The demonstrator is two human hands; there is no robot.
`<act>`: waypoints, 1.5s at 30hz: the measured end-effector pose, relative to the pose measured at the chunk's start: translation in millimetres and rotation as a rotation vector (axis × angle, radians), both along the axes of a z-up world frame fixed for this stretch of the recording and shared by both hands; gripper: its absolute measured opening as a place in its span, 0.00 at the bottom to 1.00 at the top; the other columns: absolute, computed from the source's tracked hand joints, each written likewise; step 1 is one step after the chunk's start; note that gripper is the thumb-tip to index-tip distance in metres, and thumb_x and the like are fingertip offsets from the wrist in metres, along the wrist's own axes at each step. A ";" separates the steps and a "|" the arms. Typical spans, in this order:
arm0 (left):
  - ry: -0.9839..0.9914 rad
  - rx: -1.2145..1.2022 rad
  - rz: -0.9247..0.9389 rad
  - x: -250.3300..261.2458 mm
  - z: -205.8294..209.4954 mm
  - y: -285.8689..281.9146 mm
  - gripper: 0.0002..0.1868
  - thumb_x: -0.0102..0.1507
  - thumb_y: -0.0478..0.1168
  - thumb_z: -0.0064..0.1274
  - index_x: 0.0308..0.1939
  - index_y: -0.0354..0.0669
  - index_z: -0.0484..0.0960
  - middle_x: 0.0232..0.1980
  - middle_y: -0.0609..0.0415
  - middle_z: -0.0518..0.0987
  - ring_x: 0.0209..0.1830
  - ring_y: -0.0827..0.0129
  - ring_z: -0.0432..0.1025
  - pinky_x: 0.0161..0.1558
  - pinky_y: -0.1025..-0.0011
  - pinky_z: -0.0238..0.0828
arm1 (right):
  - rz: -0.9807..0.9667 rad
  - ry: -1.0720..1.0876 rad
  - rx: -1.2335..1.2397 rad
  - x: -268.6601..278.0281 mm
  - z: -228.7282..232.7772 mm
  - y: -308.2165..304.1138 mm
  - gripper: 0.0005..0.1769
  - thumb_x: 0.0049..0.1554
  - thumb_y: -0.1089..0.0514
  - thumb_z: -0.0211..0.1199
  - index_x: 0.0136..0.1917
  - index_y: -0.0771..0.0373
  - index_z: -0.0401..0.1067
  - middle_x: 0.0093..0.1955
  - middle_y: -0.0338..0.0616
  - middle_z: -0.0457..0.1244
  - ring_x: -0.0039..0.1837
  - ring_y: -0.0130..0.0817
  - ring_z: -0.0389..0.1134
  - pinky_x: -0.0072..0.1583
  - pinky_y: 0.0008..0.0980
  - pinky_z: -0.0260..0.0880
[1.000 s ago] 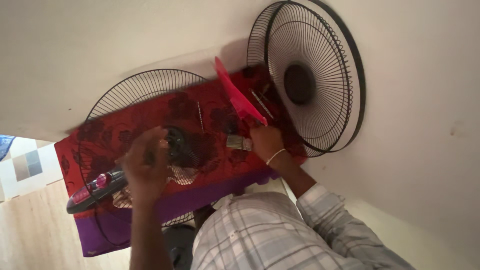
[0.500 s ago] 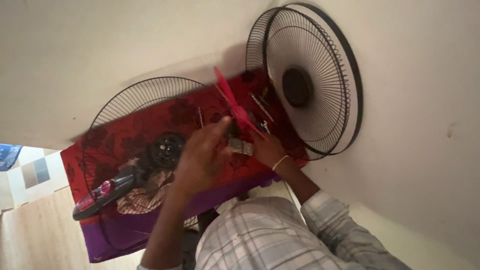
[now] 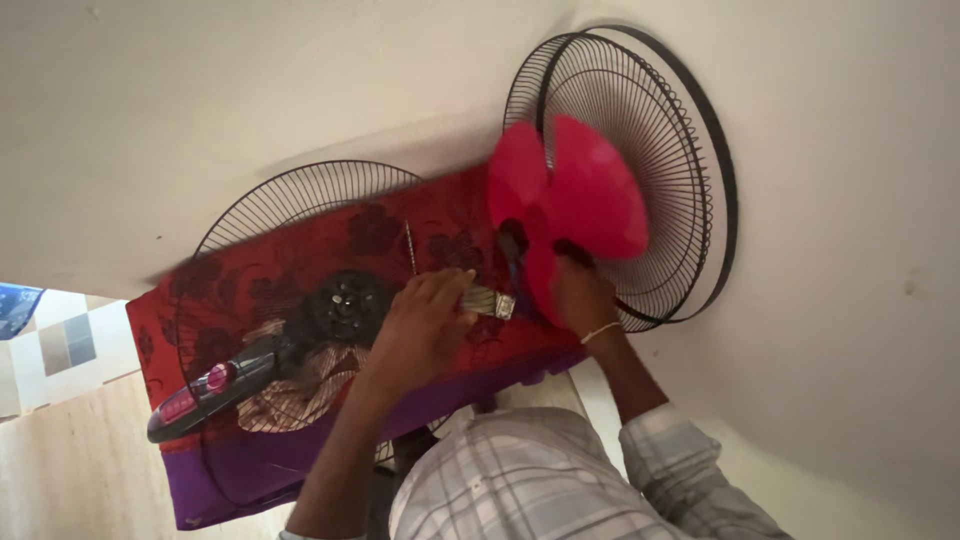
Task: The person assembles a red pedestal fan on a table. They attach the fan blades to the motor housing, secure them with a nut, and wipe the blades with a cloth. The fan cage and base are present on the table.
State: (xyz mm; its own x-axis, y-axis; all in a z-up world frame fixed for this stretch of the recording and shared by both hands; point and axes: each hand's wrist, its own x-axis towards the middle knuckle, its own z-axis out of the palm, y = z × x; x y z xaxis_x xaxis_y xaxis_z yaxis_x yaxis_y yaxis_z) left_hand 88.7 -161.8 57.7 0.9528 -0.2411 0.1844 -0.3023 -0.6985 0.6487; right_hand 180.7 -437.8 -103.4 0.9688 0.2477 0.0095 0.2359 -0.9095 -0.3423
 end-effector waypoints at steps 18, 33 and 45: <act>-0.056 -0.185 0.042 -10.2 -8.2 8.7 0.26 0.65 0.40 0.56 0.66 0.38 0.73 0.61 0.42 0.78 0.60 0.47 0.72 0.62 0.55 0.69 | -0.006 -0.041 -0.171 4.4 -4.2 -14.6 0.10 0.59 0.57 0.65 0.53 0.60 0.71 0.39 0.56 0.68 0.42 0.53 0.72 0.46 0.51 0.72; 0.462 -1.546 -0.247 11.7 -18.8 -12.6 0.43 0.65 0.45 0.59 0.79 0.39 0.53 0.75 0.48 0.67 0.69 0.62 0.68 0.66 0.62 0.68 | 0.342 -0.607 0.009 -37.3 127.6 40.4 0.23 0.54 0.51 0.64 0.60 0.64 0.73 0.38 0.48 0.65 0.37 0.43 0.66 0.38 0.44 0.64; 0.276 -1.803 0.127 -50.5 -44.1 56.0 0.42 0.65 0.44 0.58 0.78 0.40 0.54 0.73 0.48 0.68 0.68 0.62 0.68 0.65 0.62 0.68 | 0.445 -0.781 0.677 -2.3 122.0 70.8 0.20 0.70 0.48 0.48 0.58 0.64 0.73 0.56 0.54 0.66 0.58 0.47 0.67 0.59 0.43 0.68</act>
